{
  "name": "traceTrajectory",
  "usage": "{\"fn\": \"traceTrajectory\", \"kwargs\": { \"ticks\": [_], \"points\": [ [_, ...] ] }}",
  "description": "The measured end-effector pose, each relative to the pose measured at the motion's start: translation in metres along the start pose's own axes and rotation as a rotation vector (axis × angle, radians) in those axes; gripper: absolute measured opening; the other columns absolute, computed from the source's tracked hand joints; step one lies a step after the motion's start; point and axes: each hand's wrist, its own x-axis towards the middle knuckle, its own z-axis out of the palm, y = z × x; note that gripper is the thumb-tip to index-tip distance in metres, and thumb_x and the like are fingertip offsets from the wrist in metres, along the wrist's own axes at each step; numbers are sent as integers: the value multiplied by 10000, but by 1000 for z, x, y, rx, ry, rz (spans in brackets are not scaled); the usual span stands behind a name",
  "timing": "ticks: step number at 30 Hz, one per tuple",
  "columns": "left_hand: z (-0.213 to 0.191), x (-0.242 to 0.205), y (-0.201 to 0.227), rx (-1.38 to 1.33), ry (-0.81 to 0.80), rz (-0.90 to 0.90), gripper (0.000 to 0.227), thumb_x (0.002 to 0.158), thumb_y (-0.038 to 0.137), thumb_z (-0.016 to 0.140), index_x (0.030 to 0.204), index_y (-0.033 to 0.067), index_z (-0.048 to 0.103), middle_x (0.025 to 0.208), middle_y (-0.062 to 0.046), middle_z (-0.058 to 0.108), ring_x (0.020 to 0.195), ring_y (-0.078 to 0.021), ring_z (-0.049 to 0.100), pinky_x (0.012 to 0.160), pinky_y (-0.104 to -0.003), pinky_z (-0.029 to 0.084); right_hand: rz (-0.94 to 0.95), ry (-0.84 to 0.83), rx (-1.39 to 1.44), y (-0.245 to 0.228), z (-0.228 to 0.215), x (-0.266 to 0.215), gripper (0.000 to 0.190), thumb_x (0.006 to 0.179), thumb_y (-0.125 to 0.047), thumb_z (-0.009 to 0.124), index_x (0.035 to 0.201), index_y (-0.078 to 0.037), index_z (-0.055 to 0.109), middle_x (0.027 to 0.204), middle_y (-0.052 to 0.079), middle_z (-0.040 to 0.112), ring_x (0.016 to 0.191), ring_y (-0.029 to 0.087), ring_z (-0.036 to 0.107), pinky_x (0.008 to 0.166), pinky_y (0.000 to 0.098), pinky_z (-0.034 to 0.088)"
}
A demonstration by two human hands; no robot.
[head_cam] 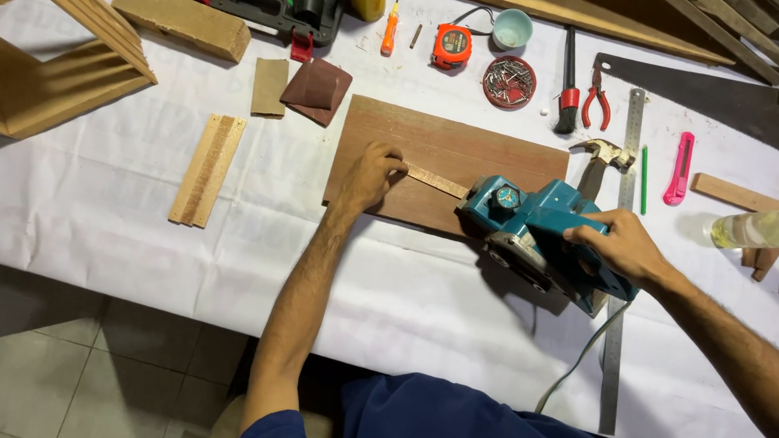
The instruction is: Making furniture using wood and power tools
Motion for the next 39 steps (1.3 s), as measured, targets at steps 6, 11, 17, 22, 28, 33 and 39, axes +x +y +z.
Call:
{"fn": "traceTrajectory", "kwargs": {
  "ticks": [6,11,17,22,28,33,39],
  "points": [
    [40,18,6,111,110,60,72,865,126,803,932,100,799,1097,-69,722,1105,-218,609,964,-393,526,59,-24,93,24,-14,-25,335,843,-290,673,848,13,816,629,137,710,498,189,617,483,331,484],
    [51,18,57,116,86,97,98,901,172,777,952,93,807,1010,-60,721,1036,-221,607,960,-447,472,0,-10,78,54,-21,-22,330,839,-286,682,842,13,824,630,123,719,526,165,613,502,318,481],
    [69,18,61,93,49,1,90,914,174,770,928,93,806,973,-51,717,1001,-206,608,969,-438,477,-14,-42,66,51,-28,-12,338,831,-298,675,839,7,821,618,131,713,501,176,616,479,325,471],
    [68,13,68,56,76,-40,96,913,166,762,942,85,804,1007,-53,723,1040,-210,618,978,-418,487,-39,-89,12,42,-25,11,367,839,-329,658,831,1,818,610,135,707,481,184,605,474,333,467],
    [63,10,65,4,67,-72,94,900,152,760,955,89,803,1051,-65,746,1086,-219,630,991,-410,512,-95,-124,24,0,-19,21,380,831,-347,661,792,1,810,606,114,715,473,156,633,495,321,503],
    [52,10,57,-204,40,-182,159,978,92,659,1105,101,754,1101,-62,753,1060,-176,683,975,-383,558,-88,-125,-40,-23,-12,36,385,860,-362,660,813,-15,822,567,118,697,460,170,640,497,319,505],
    [25,1,35,-102,231,-106,194,971,95,632,1087,61,785,1016,-80,767,1057,-239,644,982,-436,502,-102,-132,-39,-44,0,52,369,856,-360,663,848,-32,832,572,115,696,467,175,631,503,324,513]
  ]
}}
